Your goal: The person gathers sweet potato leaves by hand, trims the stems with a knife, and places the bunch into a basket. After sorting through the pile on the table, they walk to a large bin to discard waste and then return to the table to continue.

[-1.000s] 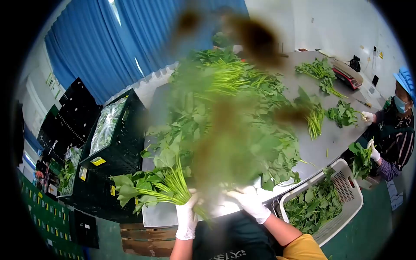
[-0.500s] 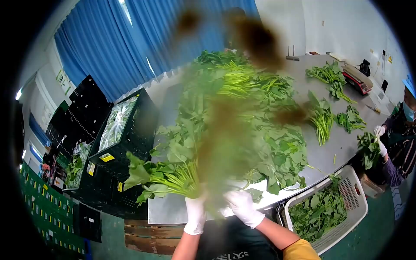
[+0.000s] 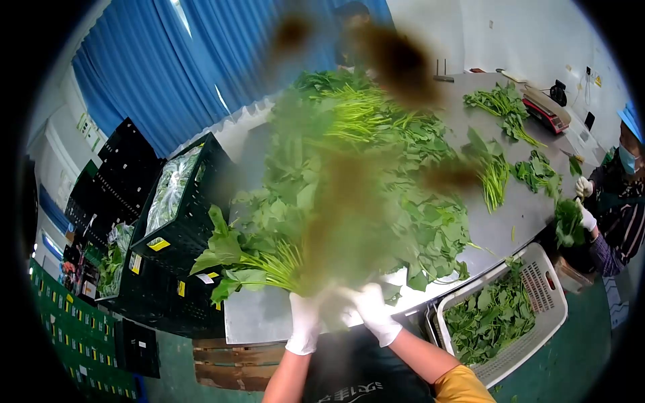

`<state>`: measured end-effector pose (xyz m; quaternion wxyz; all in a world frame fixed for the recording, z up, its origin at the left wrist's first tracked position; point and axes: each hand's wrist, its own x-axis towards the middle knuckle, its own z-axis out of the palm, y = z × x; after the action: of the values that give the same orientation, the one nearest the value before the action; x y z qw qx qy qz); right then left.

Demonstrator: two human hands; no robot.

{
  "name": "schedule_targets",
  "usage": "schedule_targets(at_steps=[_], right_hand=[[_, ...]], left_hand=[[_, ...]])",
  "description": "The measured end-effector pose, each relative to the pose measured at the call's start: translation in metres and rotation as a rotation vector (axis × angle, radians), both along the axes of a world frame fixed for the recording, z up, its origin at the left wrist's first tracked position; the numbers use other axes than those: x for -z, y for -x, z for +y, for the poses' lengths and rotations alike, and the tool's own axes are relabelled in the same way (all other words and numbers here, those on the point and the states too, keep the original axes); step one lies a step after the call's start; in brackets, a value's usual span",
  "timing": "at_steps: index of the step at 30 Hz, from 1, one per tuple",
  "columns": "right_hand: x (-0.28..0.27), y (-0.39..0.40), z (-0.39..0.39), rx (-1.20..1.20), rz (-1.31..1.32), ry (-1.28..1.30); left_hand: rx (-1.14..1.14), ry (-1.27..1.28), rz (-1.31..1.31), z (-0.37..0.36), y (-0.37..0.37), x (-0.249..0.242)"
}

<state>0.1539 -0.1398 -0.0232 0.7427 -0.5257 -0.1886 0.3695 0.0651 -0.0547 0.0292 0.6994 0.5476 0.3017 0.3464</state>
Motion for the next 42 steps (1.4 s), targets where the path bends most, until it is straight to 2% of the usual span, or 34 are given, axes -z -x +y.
schedule_targets(at_steps=[4, 6, 7, 8, 9, 10, 11, 12, 14, 16, 18, 19, 20, 21, 22, 24, 25, 27, 28, 30, 31, 32, 34, 35, 36, 38, 39, 40, 42], right_hand=[[0.004, -0.007, -0.012, 0.064, -0.026, -0.062], [0.004, -0.016, -0.03, 0.189, 0.058, -0.054], [0.022, -0.03, -0.047, 0.23, -0.174, 0.018], [0.025, -0.045, -0.061, 0.364, -0.036, -0.187], [0.055, -0.071, -0.083, 0.485, 0.193, -0.473], [0.054, -0.087, -0.115, 0.296, 0.714, -1.015], [0.063, -0.109, -0.144, 0.378, 0.763, -1.253], [0.039, -0.113, -0.157, 0.355, 0.378, -1.233], [0.002, -0.101, -0.148, 0.331, 0.44, -1.139], [-0.01, -0.073, -0.099, 0.245, 0.463, -0.888], [-0.004, -0.05, -0.063, -0.055, 0.146, -0.01], [0.051, -0.042, -0.032, -0.132, -0.466, 0.161], [0.05, -0.024, -0.003, -0.16, -0.461, 0.2], [0.051, -0.01, 0.019, -0.094, -0.914, 0.132], [0.027, 0.0, 0.032, -0.124, -0.95, 0.344], [0.067, 0.005, 0.066, -0.086, -1.243, 0.342], [0.069, 0.009, 0.074, -0.087, -1.241, 0.333], [0.07, 0.014, 0.084, -0.295, -1.286, 0.621], [0.073, 0.014, 0.085, -0.294, -1.291, 0.617], [0.065, 0.009, 0.078, -0.161, -1.139, 0.495], [0.052, 0.003, 0.069, -0.248, -1.007, 0.515], [0.054, 0.001, 0.067, -0.243, -1.009, 0.518], [0.06, -0.006, 0.06, 0.008, -0.603, 0.107], [0.058, -0.014, 0.053, -0.083, -0.608, 0.23], [0.071, -0.022, 0.051, -0.04, -0.779, 0.137], [0.078, -0.038, 0.047, -0.129, -0.363, 0.104], [0.074, -0.043, 0.041, -0.095, -0.204, 0.088], [0.07, -0.045, 0.037, -0.089, -0.212, 0.086], [0.041, -0.044, 0.023, -0.104, 0.058, 0.019]], left_hand=[[0.016, 0.101, 0.018, 0.001, -0.009, -0.009], [-0.098, 0.237, -0.093, 0.007, -0.012, -0.034], [-0.134, 0.18, -0.134, 0.031, -0.012, -0.016], [-0.173, 0.12, -0.175, 0.058, -0.009, 0.001], [-0.176, 0.175, -0.203, 0.071, -0.004, -0.005], [-0.186, 0.229, -0.233, 0.083, -0.001, -0.01], [-0.158, 0.245, -0.234, 0.091, 0.003, -0.011], [-0.155, 0.219, -0.181, 0.094, 0.007, -0.014], [-0.08, 0.165, -0.167, 0.102, 0.013, -0.007], [-0.064, 0.173, -0.132, 0.101, 0.015, -0.007], [-0.046, 0.179, -0.101, 0.099, 0.017, -0.008], [-0.031, 0.19, -0.102, 0.098, 0.019, -0.009], [-0.016, 0.199, -0.104, 0.097, 0.021, -0.01], [-0.034, 0.205, -0.087, 0.097, 0.023, -0.01], [-0.039, 0.201, -0.084, 0.098, 0.026, -0.01], [-0.023, 0.203, -0.086, 0.1, 0.035, -0.016], [-0.024, 0.18, -0.091, 0.098, 0.04, -0.024], [-0.075, 0.14, -0.077, 0.098, 0.049, -0.038], [-0.119, 0.109, -0.067, 0.1, 0.057, -0.045], [-0.166, 0.136, -0.156, 0.11, 0.08, -0.055], [-0.207, 0.128, -0.194, 0.113, 0.091, -0.059], [-0.247, 0.119, -0.232, 0.115, 0.101, -0.062], [-0.238, 0.155, -0.373, 0.12, 0.116, -0.062], [-0.273, 0.153, -0.413, 0.123, 0.121, -0.058], [-0.292, 0.186, -0.435, 0.118, 0.123, -0.062], [-0.245, 0.201, -0.52, 0.112, 0.132, -0.068], [-0.219, 0.183, -0.564, 0.114, 0.136, -0.066], [-0.262, 0.166, -0.583, 0.112, 0.134, -0.066], [-0.165, 0.187, -0.644, 0.11, 0.131, -0.059]])
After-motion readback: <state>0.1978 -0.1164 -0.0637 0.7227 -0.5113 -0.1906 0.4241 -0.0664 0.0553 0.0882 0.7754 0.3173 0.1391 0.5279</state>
